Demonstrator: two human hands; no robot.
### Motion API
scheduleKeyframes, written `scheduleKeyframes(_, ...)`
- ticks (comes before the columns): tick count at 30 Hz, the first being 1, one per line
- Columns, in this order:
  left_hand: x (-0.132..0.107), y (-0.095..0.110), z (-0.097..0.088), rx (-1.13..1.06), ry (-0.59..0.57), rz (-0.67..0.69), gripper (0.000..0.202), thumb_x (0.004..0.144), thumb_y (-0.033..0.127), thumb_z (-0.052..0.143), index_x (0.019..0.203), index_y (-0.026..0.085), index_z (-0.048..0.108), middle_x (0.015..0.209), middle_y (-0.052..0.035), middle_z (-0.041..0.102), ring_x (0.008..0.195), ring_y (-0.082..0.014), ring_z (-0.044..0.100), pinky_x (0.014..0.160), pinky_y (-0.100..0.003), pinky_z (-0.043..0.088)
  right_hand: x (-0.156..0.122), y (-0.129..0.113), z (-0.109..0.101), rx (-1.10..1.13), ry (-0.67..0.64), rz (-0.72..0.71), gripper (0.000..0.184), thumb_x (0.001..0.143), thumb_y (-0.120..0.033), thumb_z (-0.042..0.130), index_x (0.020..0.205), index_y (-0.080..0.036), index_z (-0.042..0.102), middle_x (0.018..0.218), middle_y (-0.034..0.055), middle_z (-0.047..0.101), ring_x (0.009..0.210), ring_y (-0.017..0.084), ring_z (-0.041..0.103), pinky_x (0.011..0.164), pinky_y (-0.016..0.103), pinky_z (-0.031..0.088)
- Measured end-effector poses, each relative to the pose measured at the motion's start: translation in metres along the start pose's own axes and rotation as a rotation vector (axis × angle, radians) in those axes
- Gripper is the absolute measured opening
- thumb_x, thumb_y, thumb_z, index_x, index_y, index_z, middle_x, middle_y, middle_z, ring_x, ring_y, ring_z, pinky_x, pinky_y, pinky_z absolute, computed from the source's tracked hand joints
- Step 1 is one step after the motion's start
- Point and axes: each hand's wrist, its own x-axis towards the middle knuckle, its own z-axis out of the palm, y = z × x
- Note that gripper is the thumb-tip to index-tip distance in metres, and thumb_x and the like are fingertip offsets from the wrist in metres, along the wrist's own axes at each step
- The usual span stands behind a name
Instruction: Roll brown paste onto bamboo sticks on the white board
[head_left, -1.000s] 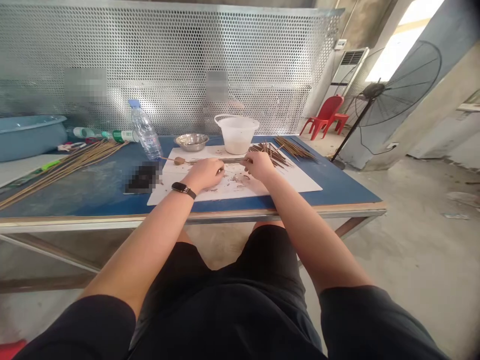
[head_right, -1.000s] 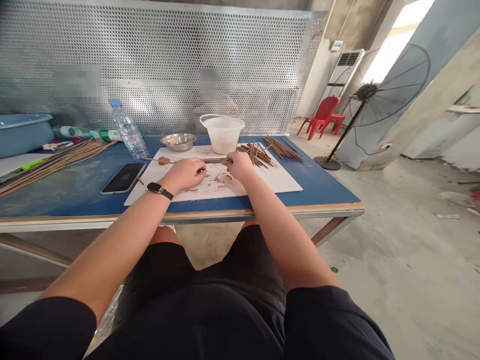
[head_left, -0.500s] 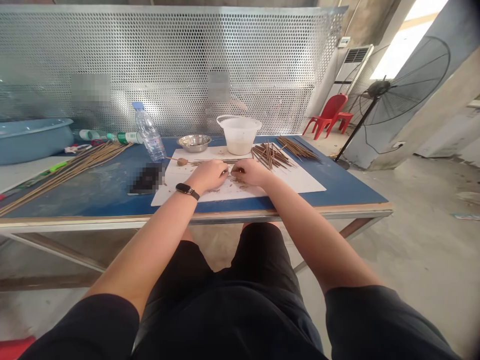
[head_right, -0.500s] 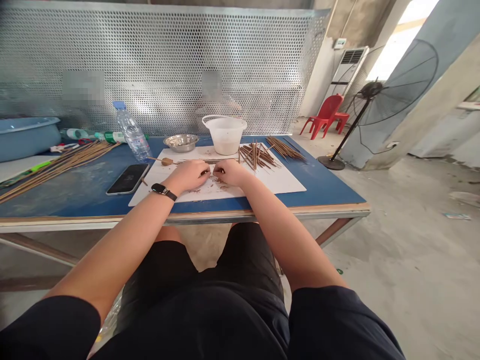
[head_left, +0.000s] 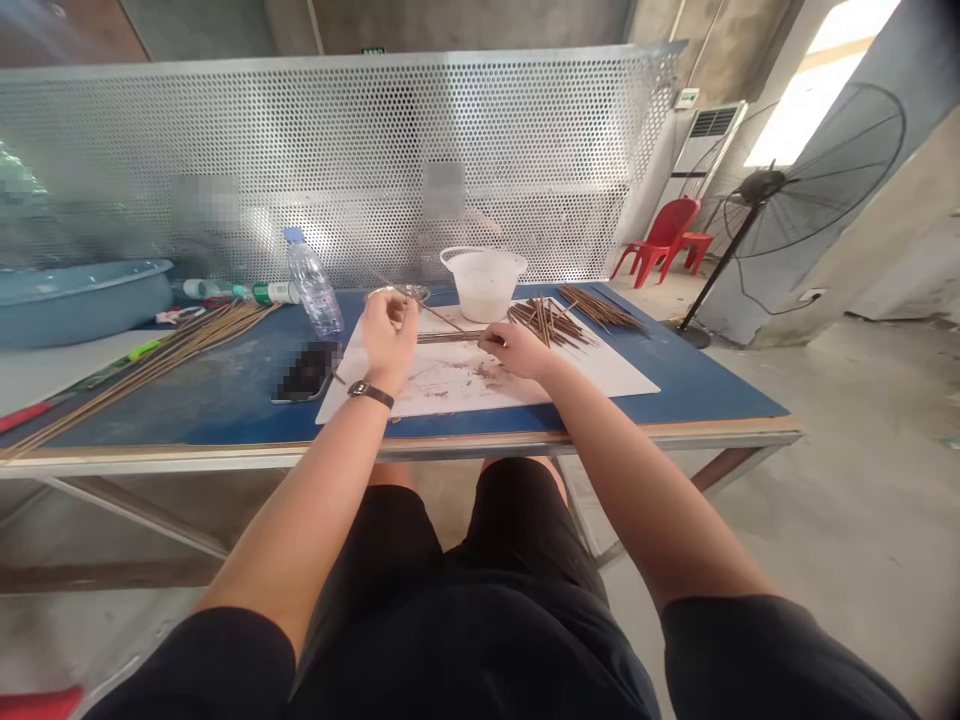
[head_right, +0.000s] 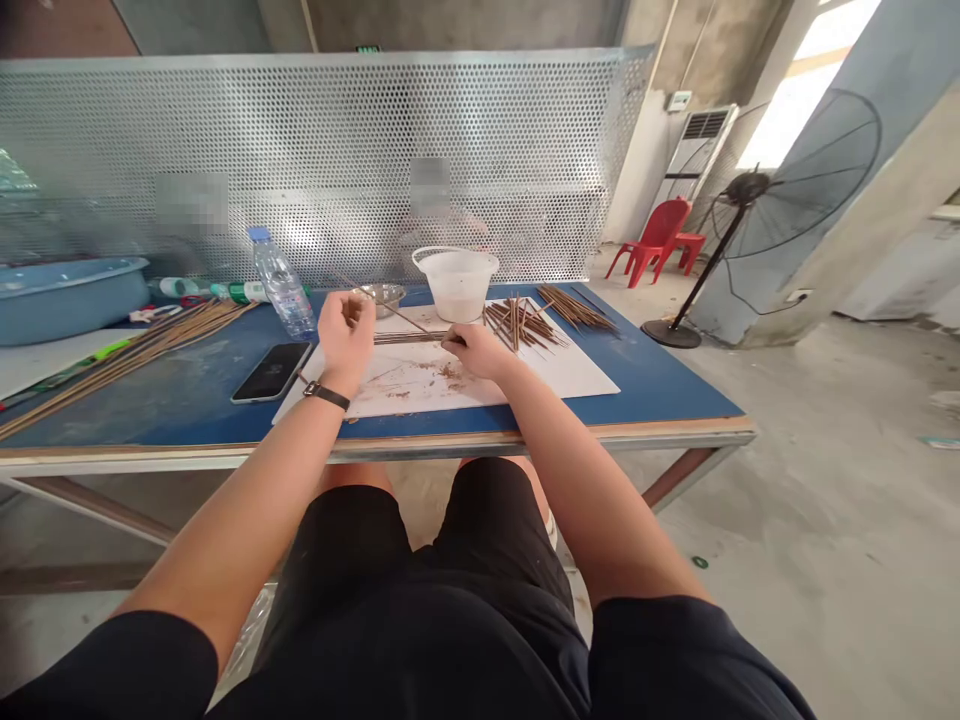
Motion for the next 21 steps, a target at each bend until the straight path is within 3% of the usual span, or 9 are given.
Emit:
scheduleKeyframes(3,0.004,-0.003,0.002,-0.265,-0.017,-0.462,0.023,0.090,0.031,0.083,0.079,0.023,0.066,0.082,-0.0020,0.065,0.083,-0.0191,0.064,0.076,-0.031,0.050,0.000,0.000,-0.002,0.002,0.029,0.005,0.013,0.097,-0.027,0.061,0.087,-0.022,0.068,0.090,0.0075,0.076,0.085,0.024,0.064,0.078,0.034,0.046)
scheduleKeyframes(5,0.005,-0.004,0.006,-0.366,-0.070,-0.611,0.024,0.086,0.031,0.087,0.074,0.022,0.068,0.078,-0.0020,0.065,0.081,-0.0185,0.065,0.071,-0.029,0.051,-0.001,0.000,-0.002,0.003,0.036,0.007,0.014,0.096,-0.028,0.061,0.086,-0.022,0.068,0.087,0.0073,0.075,0.084,0.024,0.064,0.078,0.035,0.046)
scheduleKeyframes(10,0.005,-0.004,0.012,-0.496,-0.102,-0.703,0.016,0.077,0.023,0.090,0.076,0.020,0.074,0.082,-0.0027,0.071,0.077,-0.0150,0.068,0.070,-0.027,0.055,-0.002,0.000,-0.002,0.002,0.040,0.000,0.015,0.097,-0.028,0.062,0.086,-0.021,0.070,0.089,0.0080,0.076,0.085,0.024,0.065,0.079,0.035,0.047)
scheduleKeyframes(15,0.005,-0.001,0.009,-0.578,-0.115,-0.763,0.016,0.081,0.020,0.090,0.077,0.018,0.075,0.083,-0.0030,0.072,0.075,-0.0122,0.068,0.068,-0.024,0.054,-0.002,0.001,-0.002,-0.010,0.037,-0.016,0.013,0.096,-0.026,0.063,0.086,-0.021,0.071,0.088,0.0077,0.077,0.084,0.024,0.064,0.079,0.035,0.047)
scheduleKeyframes(21,0.005,0.001,0.010,-0.634,-0.130,-0.812,0.030,0.082,0.026,0.098,0.075,0.018,0.070,0.075,0.0016,0.067,0.066,-0.0082,0.062,0.064,-0.022,0.052,-0.003,0.002,-0.001,-0.004,0.031,-0.029,0.012,0.097,-0.024,0.065,0.090,-0.020,0.073,0.089,0.0076,0.078,0.084,0.023,0.065,0.079,0.034,0.047)
